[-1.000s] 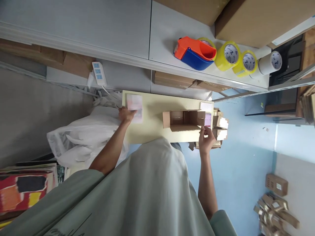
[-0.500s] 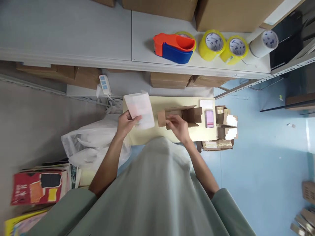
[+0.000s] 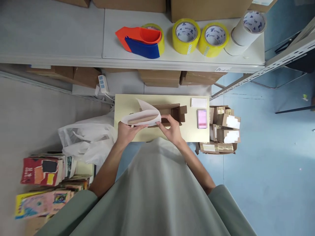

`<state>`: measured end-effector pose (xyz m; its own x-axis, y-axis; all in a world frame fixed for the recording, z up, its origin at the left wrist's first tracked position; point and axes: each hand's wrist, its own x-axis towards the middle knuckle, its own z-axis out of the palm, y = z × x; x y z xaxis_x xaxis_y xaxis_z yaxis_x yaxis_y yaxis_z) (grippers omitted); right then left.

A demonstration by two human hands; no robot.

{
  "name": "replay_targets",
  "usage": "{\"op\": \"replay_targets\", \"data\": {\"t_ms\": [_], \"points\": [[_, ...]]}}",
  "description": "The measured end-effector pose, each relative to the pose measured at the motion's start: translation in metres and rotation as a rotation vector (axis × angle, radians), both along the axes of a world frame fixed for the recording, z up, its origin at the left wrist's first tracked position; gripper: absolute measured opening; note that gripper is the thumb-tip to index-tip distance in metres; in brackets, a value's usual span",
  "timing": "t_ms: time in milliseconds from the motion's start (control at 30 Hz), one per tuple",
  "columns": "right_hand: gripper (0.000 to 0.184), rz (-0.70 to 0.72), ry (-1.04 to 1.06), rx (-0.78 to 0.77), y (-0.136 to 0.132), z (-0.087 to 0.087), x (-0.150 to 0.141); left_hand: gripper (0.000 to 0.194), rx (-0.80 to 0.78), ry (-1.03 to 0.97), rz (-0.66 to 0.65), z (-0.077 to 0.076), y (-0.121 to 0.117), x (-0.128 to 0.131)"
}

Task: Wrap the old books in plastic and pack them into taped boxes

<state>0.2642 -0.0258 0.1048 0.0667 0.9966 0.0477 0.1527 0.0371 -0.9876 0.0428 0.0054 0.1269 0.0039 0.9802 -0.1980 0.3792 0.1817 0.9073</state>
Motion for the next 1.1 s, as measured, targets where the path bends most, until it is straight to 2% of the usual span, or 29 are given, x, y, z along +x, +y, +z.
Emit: {"op": "replay_targets", "data": {"t_ms": [133, 200, 300, 333, 400, 500, 567, 633, 767, 933, 1100], "points": [[0.041, 0.078, 0.011, 0.014, 0.011, -0.002, 0.030, 0.059, 0.051, 0.045, 0.038, 0.000, 0.004, 0.032], [0.037, 0.116, -0.071, 0.054, 0.021, -0.001, 0.046, 0.080, 0.183, 0.125, 0.116, 0.006, 0.009, 0.038], [0.023, 0.236, -0.301, 0.192, 0.040, 0.005, 0.070, 0.122, 0.434, 0.279, 0.141, 0.028, 0.021, 0.037], [0.020, 0.293, -0.392, 0.235, 0.046, 0.008, 0.076, 0.127, 0.476, 0.331, 0.079, 0.038, 0.025, 0.037], [0.024, 0.400, -0.572, 0.288, 0.058, 0.014, 0.085, 0.122, 0.494, 0.436, -0.110, 0.055, 0.032, 0.038], [0.035, 0.504, -0.778, 0.308, 0.071, 0.019, 0.088, 0.086, 0.441, 0.530, -0.385, 0.061, 0.040, 0.045], [0.037, 0.547, -0.850, 0.304, 0.077, 0.019, 0.086, 0.053, 0.390, 0.553, -0.490, 0.054, 0.045, 0.051], [0.038, 0.579, -0.881, 0.287, 0.081, 0.017, 0.084, 0.034, 0.346, 0.553, -0.533, 0.042, 0.048, 0.054], [0.040, 0.607, -0.860, 0.221, 0.084, 0.009, 0.086, 0.028, 0.285, 0.502, -0.537, 0.023, 0.054, 0.049], [0.050, 0.535, -0.849, 0.075, 0.082, -0.008, 0.099, 0.029, 0.230, 0.461, -0.487, 0.001, 0.056, 0.032], [0.044, 0.491, -0.951, -0.061, 0.075, -0.019, 0.097, 0.024, 0.151, 0.444, -0.444, -0.035, 0.058, 0.025]]}}
